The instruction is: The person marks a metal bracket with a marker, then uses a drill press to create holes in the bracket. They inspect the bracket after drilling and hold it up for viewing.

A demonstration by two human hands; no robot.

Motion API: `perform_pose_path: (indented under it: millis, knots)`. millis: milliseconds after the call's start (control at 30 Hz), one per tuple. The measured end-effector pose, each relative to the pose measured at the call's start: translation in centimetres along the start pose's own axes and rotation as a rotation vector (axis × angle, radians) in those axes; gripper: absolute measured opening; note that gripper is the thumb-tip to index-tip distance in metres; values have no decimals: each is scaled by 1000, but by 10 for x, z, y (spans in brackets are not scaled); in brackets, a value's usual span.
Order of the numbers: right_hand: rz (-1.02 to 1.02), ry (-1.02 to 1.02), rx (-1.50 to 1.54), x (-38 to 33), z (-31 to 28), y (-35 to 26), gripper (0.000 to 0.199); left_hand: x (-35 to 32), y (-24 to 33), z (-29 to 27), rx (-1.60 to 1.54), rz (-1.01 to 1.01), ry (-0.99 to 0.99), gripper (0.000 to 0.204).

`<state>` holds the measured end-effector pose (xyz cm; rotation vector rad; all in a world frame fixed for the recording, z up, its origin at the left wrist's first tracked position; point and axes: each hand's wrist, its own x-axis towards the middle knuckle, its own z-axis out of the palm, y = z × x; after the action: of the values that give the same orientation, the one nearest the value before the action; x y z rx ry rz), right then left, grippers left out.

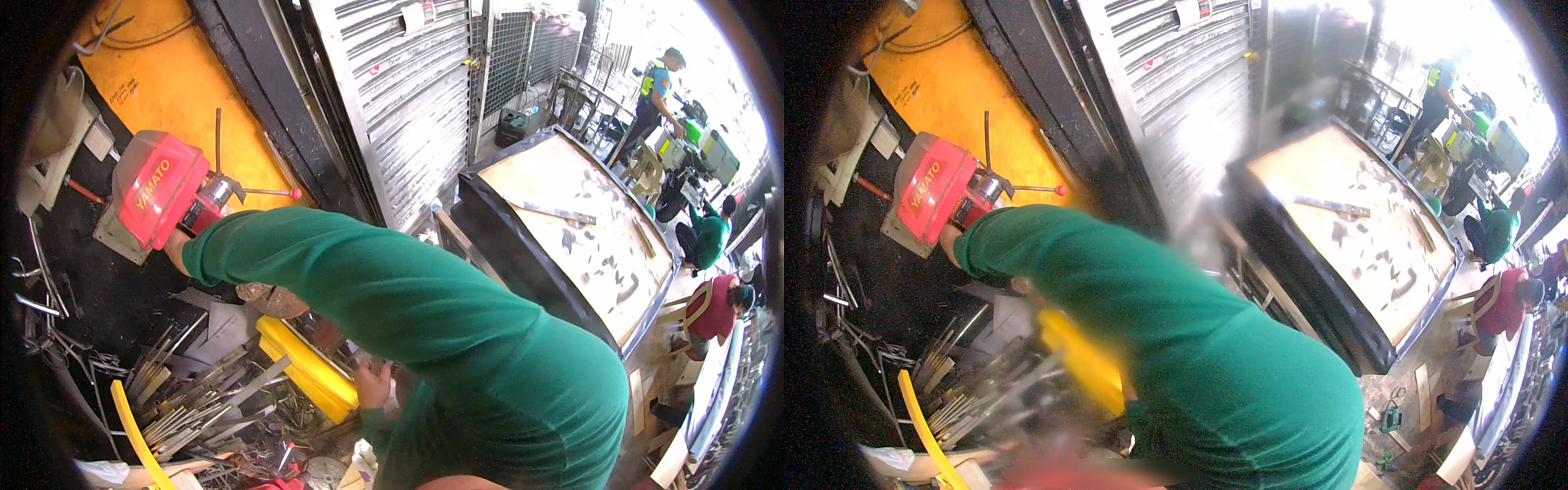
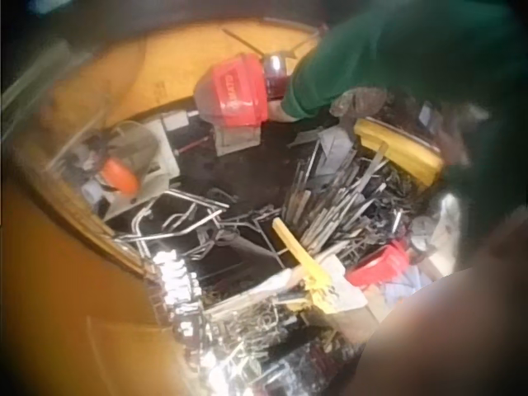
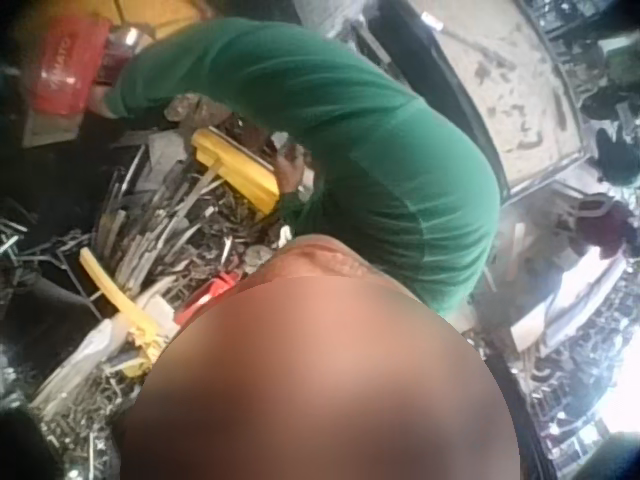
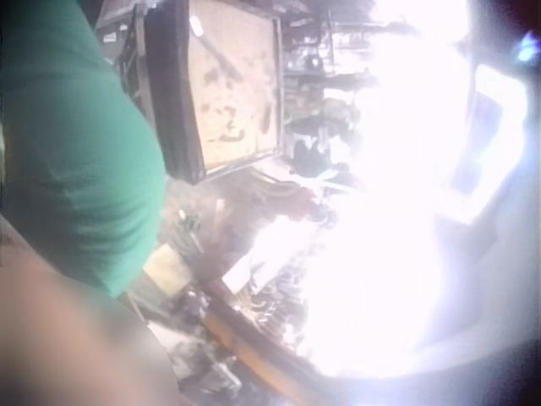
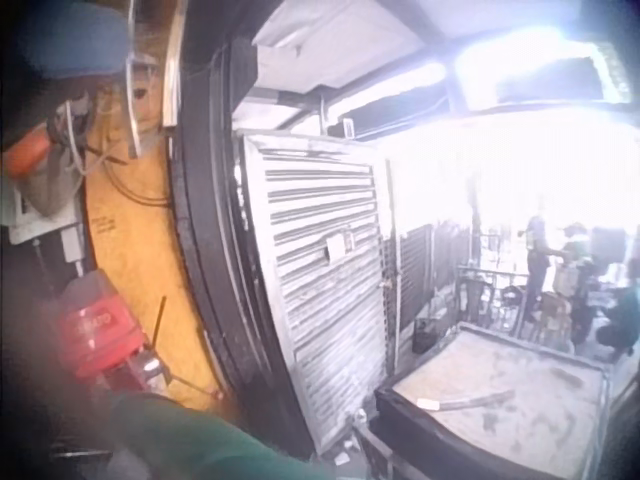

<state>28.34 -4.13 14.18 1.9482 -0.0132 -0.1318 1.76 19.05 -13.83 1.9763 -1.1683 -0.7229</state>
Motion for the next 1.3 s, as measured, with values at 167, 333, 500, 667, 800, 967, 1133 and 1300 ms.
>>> perform_pose_path:
  millis: [167, 333, 500, 667, 800, 967, 1133, 1300]
  knots:
    - [71, 31, 95, -6, -7, -12, 49, -8, -21, 15, 14, 47, 132, 35]
    - [115, 99, 352, -47, -15, -53, 45, -17, -25, 22, 64, 26, 202, 34]
    - [-50, 355, 1022, -185, -8, -97, 41, -24, -30, 38, 114, -79, 114, 35]
    - [-196, 470, 1394, -413, 91, -112, 38, -6, -21, 64, 56, 264, 133, 32]
    - [730, -94, 1376, -590, 214, -58, 34, 13, 21, 62, 23, 98, -176, 27]
    - [1188, -280, 1354, -700, 268, -79, 37, 40, 107, 41, -255, 80, -325, 25]
    - [1153, -342, 1544, -678, 266, -135, 32, 96, 178, 55, -571, 136, -593, 27]
    - [1125, -519, 1344, -696, 252, -134, 31, 134, 208, 92, -528, 301, -740, 27]
